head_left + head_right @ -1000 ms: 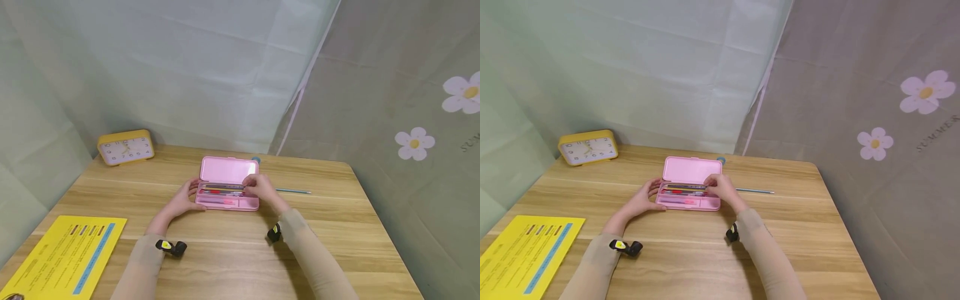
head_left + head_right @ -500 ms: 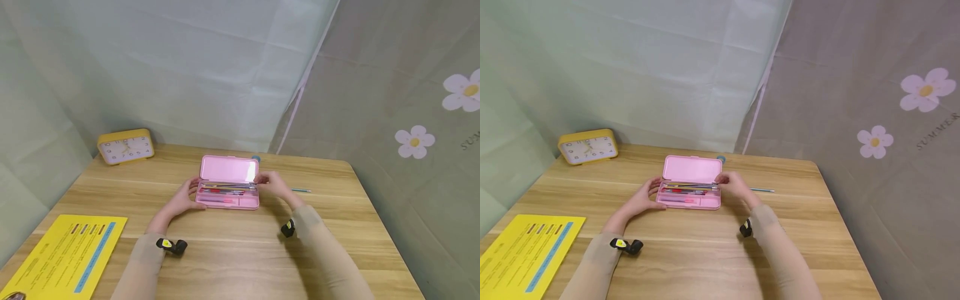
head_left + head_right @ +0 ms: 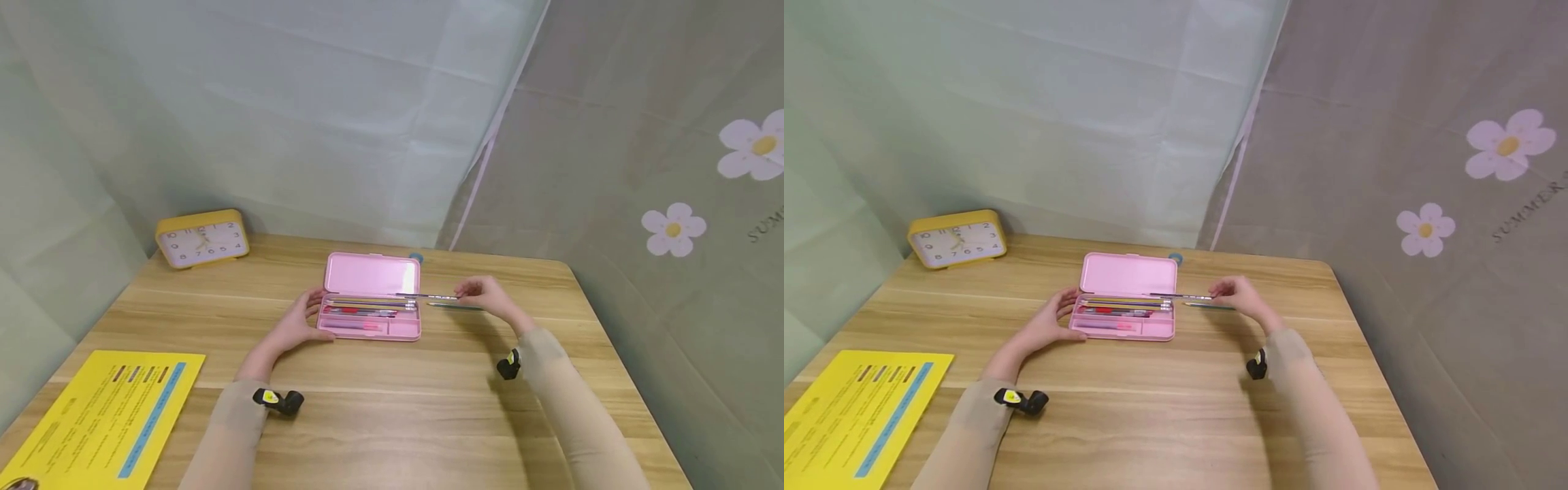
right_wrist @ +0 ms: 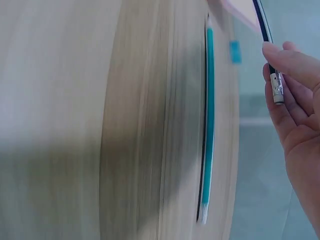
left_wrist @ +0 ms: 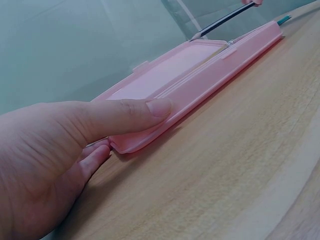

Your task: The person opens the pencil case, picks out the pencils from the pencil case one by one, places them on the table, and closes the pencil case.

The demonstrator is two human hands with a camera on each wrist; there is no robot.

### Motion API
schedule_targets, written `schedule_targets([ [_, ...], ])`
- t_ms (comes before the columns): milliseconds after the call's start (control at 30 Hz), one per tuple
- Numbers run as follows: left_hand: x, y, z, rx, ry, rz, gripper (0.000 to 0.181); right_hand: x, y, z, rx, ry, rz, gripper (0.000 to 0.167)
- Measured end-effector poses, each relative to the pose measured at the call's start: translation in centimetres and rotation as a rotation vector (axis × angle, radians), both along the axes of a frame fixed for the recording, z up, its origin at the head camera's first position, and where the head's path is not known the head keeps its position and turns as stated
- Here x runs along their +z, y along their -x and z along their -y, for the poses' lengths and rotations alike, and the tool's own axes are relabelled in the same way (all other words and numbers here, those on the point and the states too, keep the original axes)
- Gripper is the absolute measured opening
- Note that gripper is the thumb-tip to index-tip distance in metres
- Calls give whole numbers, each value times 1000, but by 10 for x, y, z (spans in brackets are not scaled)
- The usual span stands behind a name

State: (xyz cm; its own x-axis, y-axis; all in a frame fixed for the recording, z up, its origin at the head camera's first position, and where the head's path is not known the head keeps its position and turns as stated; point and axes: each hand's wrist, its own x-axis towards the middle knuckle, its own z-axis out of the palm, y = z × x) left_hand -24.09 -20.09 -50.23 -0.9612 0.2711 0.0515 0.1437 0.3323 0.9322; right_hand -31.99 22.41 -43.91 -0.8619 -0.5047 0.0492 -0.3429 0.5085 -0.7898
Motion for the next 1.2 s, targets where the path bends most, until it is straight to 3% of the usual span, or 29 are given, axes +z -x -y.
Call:
schedule_targets([
  [167,-1,0,1,1,-7,2,111,-1,1,-25,-47,27,25,26],
  [567,1,0,0,-1,-7,4,110,-10,-3,-65,-130,-35,99,27],
  [1000,0,1,1,-2,0,-2,110,-17,-11,-80,-109,-36,81,25],
  [1200,-1,0,1,-4,-2,12,110,-22,-13,-84,-20,72,44,19],
])
